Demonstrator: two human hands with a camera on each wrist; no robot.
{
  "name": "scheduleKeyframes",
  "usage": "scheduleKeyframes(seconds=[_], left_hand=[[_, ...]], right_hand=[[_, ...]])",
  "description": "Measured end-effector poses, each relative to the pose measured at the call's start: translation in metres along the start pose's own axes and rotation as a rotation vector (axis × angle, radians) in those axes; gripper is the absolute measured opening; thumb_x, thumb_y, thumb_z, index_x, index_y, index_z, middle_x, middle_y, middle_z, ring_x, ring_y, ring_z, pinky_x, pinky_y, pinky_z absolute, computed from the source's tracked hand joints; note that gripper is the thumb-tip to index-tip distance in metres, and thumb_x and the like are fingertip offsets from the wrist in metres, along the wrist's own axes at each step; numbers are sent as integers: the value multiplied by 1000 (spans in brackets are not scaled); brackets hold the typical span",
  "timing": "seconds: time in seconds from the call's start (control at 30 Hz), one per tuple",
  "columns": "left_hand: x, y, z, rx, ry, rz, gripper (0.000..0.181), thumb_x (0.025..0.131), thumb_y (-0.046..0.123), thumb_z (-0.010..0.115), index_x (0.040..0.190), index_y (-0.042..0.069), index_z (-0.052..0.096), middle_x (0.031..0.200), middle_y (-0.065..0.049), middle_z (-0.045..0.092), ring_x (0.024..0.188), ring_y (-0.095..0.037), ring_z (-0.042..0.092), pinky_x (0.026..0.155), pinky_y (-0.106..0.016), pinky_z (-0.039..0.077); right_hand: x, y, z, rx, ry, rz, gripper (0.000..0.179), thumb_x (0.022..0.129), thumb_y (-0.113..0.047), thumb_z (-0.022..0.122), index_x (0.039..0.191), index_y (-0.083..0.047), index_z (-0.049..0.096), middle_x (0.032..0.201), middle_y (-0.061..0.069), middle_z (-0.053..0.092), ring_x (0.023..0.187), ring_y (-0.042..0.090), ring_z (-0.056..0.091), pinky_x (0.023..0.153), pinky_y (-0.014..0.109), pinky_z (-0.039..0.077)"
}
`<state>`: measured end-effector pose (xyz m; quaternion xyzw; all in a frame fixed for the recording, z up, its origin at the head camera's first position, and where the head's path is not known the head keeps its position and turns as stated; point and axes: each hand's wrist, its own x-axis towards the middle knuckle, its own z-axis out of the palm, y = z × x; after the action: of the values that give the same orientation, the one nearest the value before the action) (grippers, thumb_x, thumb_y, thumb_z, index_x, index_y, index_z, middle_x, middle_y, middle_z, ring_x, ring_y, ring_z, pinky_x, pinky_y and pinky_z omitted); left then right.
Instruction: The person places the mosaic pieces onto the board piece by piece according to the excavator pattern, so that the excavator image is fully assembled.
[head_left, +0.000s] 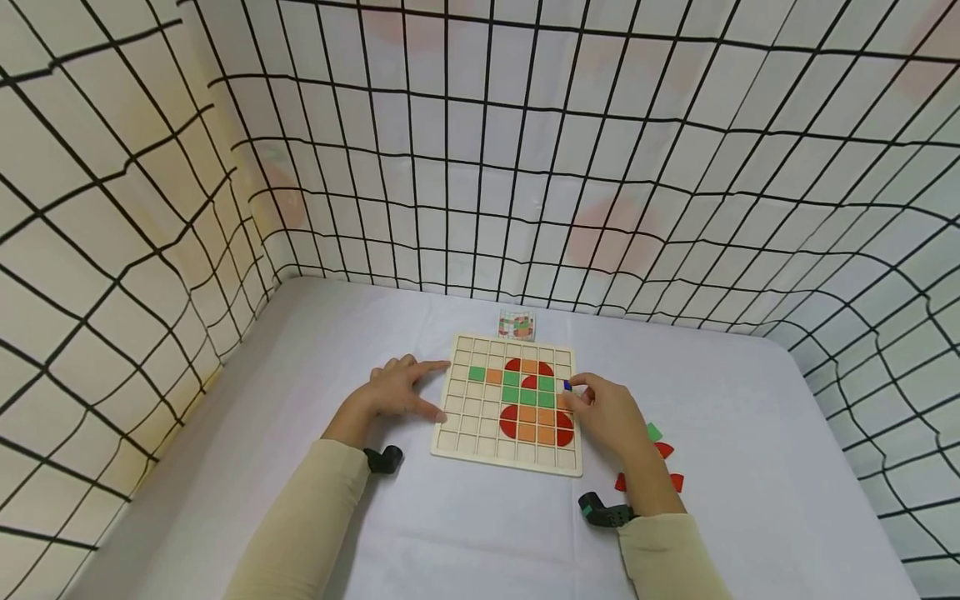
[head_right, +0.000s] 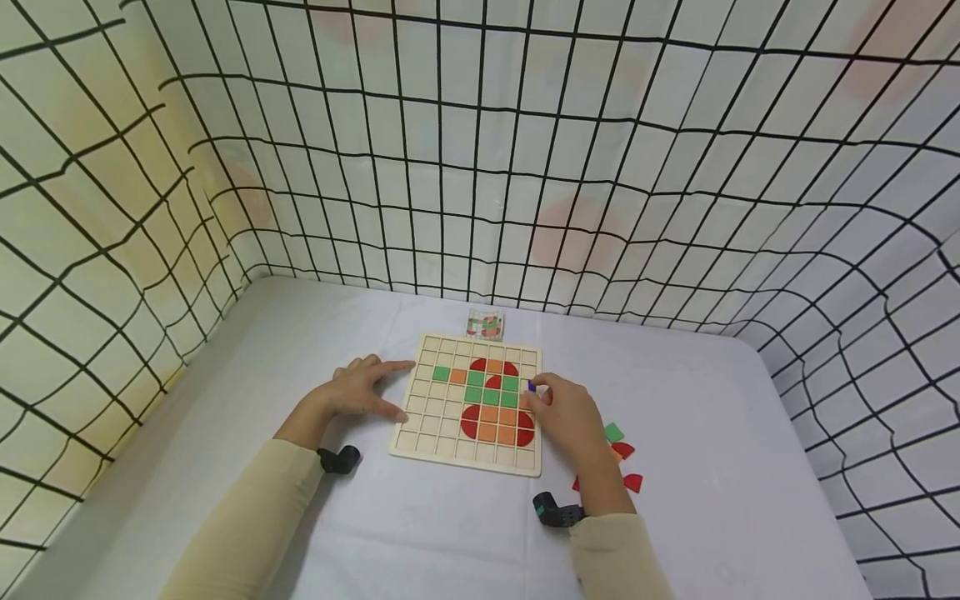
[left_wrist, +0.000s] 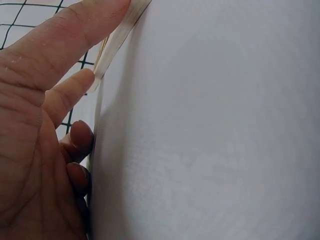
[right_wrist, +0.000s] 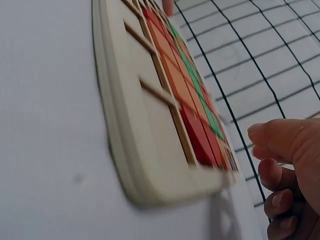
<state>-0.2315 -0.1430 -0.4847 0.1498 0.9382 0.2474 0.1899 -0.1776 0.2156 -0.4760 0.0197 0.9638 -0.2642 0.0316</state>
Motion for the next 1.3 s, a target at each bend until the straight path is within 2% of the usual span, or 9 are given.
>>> scheduleKeyframes(seconds=[0.2,0.4,0.53,0.77,1.03,1.3], left_hand=[[0,1,1,5,-1,-2,97,68,60,87,153,40,45,120,-1,53,99,-19,42,84,-39,28],[1,0,1,18,6,0,97,68,60,88,153,40,45,120,-1,54,99,-18,42,86,-39,29],[1,-1,1,18,5,-7,98,68,60,87,154,41,44,121,-1,53,99,-18,42,86,-39,29],[1,-2,1,21,4,-5,98,68,61,87,154,41,44,122,-2,53,99,-18,42,85,-38,29],[1,-1,-1,24,5,-3,98,68,61,87,154,41,44,119,-1,53,98,-19,42,85,-39,28],[-1,0,-1,19,4,-9,98,68,61,87,154,41,44,118,-1,52,98,-19,41,84,-38,28]], right_hand=[[-10,33,-16,8,21,57,40,100,-38,62,132,-14,64,86,5,58,76,21,52,63,32,40],[-23,70,-32,14,31,66,43,101,-39,60,134,-12,61,90,7,59,72,20,52,57,30,43],[-32,91,-42,12,4,81,44,101,-43,59,130,-11,63,90,7,59,72,20,54,58,30,44],[-49,119,-57,-28,-62,118,42,99,-47,63,117,-9,68,88,4,59,86,22,53,68,32,41],[-61,133,-67,-3,-142,175,51,92,-53,69,117,-8,67,93,6,57,93,25,52,70,33,40],[-62,127,-66,-9,-139,173,43,91,-43,74,116,-9,67,88,5,53,89,24,50,67,35,36]])
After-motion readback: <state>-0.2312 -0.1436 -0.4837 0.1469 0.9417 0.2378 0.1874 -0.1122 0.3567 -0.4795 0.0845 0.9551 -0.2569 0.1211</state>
